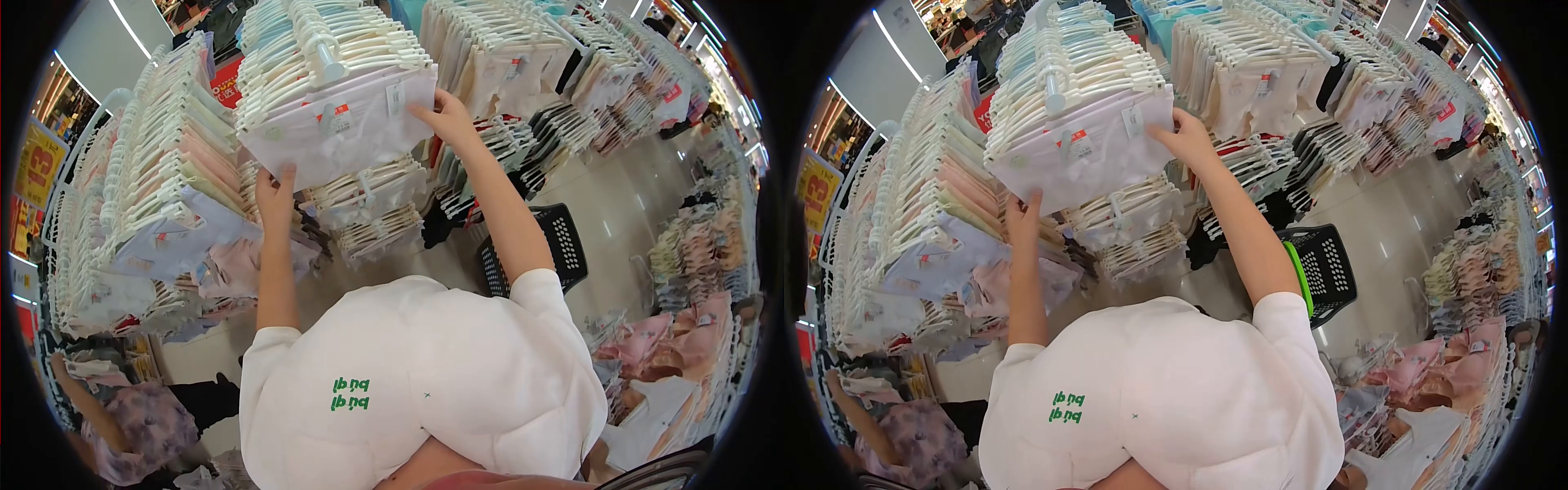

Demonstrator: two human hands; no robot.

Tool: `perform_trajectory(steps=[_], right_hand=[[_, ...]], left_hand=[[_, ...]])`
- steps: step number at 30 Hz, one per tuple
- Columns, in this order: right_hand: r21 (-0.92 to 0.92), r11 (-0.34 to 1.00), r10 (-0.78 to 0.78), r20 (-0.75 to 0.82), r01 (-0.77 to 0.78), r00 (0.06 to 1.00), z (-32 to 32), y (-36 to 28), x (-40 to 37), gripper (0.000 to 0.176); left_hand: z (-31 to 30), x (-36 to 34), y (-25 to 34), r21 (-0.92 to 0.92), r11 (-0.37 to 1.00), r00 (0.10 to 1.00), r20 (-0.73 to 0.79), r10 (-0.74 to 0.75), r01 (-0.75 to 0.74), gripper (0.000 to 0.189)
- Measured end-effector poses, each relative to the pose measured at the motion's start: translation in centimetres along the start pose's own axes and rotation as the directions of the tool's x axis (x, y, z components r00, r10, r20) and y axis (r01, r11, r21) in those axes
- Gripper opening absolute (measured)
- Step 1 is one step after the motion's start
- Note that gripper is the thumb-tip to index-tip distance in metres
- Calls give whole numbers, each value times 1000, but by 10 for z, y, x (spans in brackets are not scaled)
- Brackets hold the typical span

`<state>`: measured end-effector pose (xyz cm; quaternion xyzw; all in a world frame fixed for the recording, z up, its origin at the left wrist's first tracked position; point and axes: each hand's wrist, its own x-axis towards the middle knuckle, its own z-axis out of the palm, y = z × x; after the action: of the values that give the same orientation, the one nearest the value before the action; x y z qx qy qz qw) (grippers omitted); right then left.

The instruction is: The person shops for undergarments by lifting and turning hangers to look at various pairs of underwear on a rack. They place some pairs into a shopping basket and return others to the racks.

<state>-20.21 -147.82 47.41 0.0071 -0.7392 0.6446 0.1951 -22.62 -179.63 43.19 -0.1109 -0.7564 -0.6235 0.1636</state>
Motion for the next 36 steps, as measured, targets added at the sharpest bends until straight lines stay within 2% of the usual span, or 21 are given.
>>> perform_trajectory(steps=[2, 4, 8, 10, 14, 16, 19, 23, 25, 29, 32, 35, 36], right_hand=[[-15, 998, 68, 55, -68, 996, -3, 4, -4, 40], [-72, 986, 158, 78, -153, 984, -8, 3, -10, 37], [-105, 985, 144, 95, -134, 985, -19, 5, -18, 35], [-135, 965, 240, 93, -227, 966, -22, 5, -19, 34], [-116, 980, 175, 134, -160, 975, -24, 4, -23, 33], [-89, 981, 182, 147, -171, 972, -24, 2, -25, 35], [-41, 969, 247, 156, -243, 956, -30, 8, -23, 36], [-58, 956, 294, 156, -288, 943, -37, 3, -23, 38], [-23, 963, 270, 167, -270, 948, -39, 11, -18, 39], [-9, 966, 257, 175, -260, 950, -41, 13, -16, 39], [-70, 976, 215, 141, -207, 966, -41, 8, -16, 37], [-41, 961, 276, 143, -273, 950, -51, -1, -17, 31], [-38, 963, 270, 144, -268, 952, -49, 0, -20, 31]], left_hand=[[3, -1, -8, 22, 999, 998, 36, -43, 42, 31], [1, -2, -15, 32, 999, 999, -5, -32, 32, 30], [-1, -13, -13, -29, 999, 998, -51, -21, 20, 31], [-3, -16, -14, 44, 999, 999, -37, -8, 10, 31], [-1, -20, -15, 37, 999, 999, -48, -23, 25, 31], [1, -20, -20, -21, 998, 996, -64, 56, -57, 31], [3, -24, -17, -113, 993, 997, -81, 13, -22, 31], [2, -31, -13, -107, 994, 994, -106, -24, 13, 30], [-1, -34, -12, -10, 1000, 996, -90, -21, 20, 30], [-2, -39, -6, -116, 993, 995, -100, -29, 18, 29], [-10, -38, -3, -67, 998, 994, -111, -23, 16, 29], [-20, -40, 0, 8, 998, 992, -106, -65, 66, 28], [-20, -43, 2, 91, 994, 991, -124, -50, 61, 28]])
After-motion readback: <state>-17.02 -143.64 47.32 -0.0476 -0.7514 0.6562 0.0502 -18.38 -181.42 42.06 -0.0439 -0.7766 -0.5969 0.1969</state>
